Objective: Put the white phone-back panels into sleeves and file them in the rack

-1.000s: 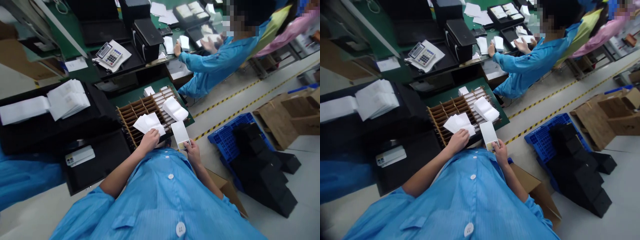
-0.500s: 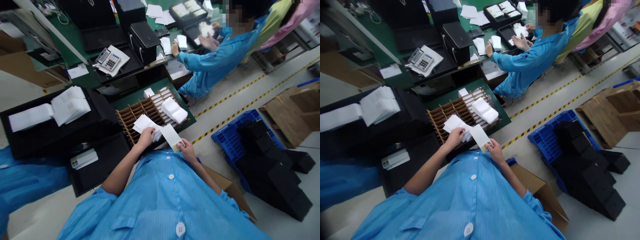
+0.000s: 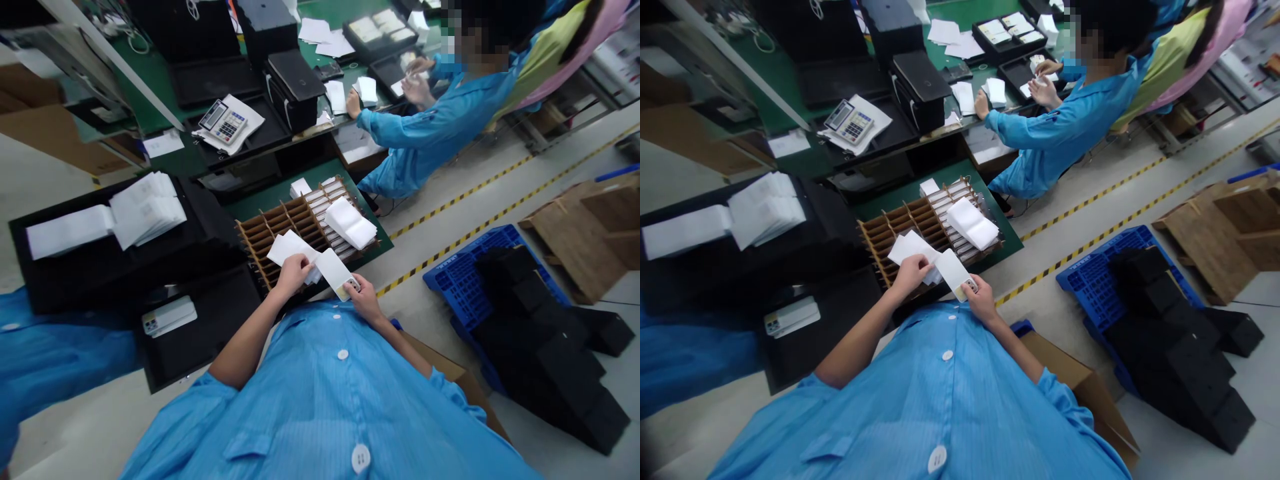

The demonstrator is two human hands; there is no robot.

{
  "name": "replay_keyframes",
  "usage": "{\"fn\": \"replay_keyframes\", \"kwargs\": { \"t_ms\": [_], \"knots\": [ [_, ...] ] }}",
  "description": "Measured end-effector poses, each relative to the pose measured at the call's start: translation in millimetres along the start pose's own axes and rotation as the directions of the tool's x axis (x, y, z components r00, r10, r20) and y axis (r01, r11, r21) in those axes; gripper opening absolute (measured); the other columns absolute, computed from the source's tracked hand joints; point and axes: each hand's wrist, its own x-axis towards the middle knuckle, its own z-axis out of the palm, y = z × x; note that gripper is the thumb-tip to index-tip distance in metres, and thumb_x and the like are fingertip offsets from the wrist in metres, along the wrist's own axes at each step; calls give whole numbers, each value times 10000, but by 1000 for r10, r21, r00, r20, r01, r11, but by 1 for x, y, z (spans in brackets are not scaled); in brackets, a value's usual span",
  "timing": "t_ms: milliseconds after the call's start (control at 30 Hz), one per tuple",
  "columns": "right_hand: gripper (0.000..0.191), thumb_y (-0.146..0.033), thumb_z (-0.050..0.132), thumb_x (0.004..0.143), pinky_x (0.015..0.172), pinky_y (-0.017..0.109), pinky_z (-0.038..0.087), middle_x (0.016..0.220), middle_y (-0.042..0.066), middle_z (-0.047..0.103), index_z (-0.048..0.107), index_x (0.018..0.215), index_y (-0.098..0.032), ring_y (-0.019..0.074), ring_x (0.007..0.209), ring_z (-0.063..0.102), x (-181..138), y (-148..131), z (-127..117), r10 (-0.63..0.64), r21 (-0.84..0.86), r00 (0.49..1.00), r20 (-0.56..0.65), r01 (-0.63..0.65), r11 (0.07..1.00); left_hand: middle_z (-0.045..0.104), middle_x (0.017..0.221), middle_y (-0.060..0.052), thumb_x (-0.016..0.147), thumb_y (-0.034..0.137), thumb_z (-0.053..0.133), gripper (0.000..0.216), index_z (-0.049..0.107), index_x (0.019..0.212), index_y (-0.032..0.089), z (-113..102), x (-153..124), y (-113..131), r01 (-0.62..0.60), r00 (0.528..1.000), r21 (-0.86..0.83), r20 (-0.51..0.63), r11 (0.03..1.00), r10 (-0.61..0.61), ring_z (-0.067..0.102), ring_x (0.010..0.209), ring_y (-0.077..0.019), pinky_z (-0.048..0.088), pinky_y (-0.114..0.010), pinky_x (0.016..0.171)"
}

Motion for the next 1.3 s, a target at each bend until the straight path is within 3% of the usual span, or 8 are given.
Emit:
{"fn": "replay_keyframes", "kwargs": {
  "t_ms": [233, 367, 467, 600, 833, 1067, 1300],
  "knots": [
    [401, -443, 652, 863, 756, 328, 547, 947, 59, 792, 765, 1128, -163, 232, 808, 697, 2, 1, 1, -14, -77, 1000, 23, 16, 997, 653, 658, 6, 870, 286, 706, 237, 609, 669, 205, -7, 1, 1, 15, 1000, -56, 8, 998, -15, 560, 643, -169, 396, -304, 664],
    [390, -427, 659, 847, 767, 329, 550, 943, 52, 798, 771, 1119, -170, 230, 811, 698, 2, -5, 0, -14, -75, 998, 65, 19, 997, 667, 664, -4, 850, 207, 648, 198, 603, 657, 202, -6, 0, 2, 13, 1000, -29, 0, 1000, -13, 587, 655, -172, 403, -301, 660],
    [390, -431, 657, 869, 769, 321, 550, 977, 57, 798, 765, 1139, -172, 230, 833, 701, 0, -10, 3, -34, -68, 999, 20, 35, 997, 687, 683, -9, 812, 164, 633, 155, 610, 663, 202, -3, -3, 1, -7, 1000, -18, -19, 1000, 7, 605, 665, -176, 422, -300, 664],
    [396, -443, 653, 901, 778, 313, 552, 1000, 59, 799, 752, 1176, -176, 229, 843, 710, -4, -15, 9, -62, -68, 997, -40, 60, 996, 721, 745, -16, 793, 145, 629, 85, 649, 731, 199, 1, -5, 0, -29, 998, -64, -53, 998, 26, 637, 713, -181, 476, -298, 710],
    [378, -399, 624, 894, 769, 322, 539, 968, 58, 806, 785, 1164, -189, 241, 814, 712, -4, -25, 9, -107, -218, 994, 10, 107, 970, 720, 769, -14, 808, 174, 648, 102, 697, 894, 197, 2, -8, 2, 63, 991, -108, -114, 992, -76, 661, 730, -198, 498, -312, 734],
    [356, -328, 609, 893, 750, 305, 528, 921, 39, 801, 805, 1163, -205, 230, 785, 710, -4, -36, 5, -143, -270, 983, 118, 170, 948, 732, 884, -60, 890, 151, 569, 108, 659, 888, 210, 5, -21, 13, -46, 984, 89, -166, 995, 60, 671, 840, -232, 487, -336, 784],
    [359, -284, 625, 870, 772, 305, 528, 971, 23, 814, 808, 1174, -241, 232, 826, 716, 4, -33, 1, -154, -250, 966, 206, 204, 946, 711, 980, -108, 974, 125, 519, 175, 630, 884, 226, 7, -35, 20, -219, 962, 296, -93, 930, 256, 655, 990, -272, 496, -375, 864]
  ]
}}
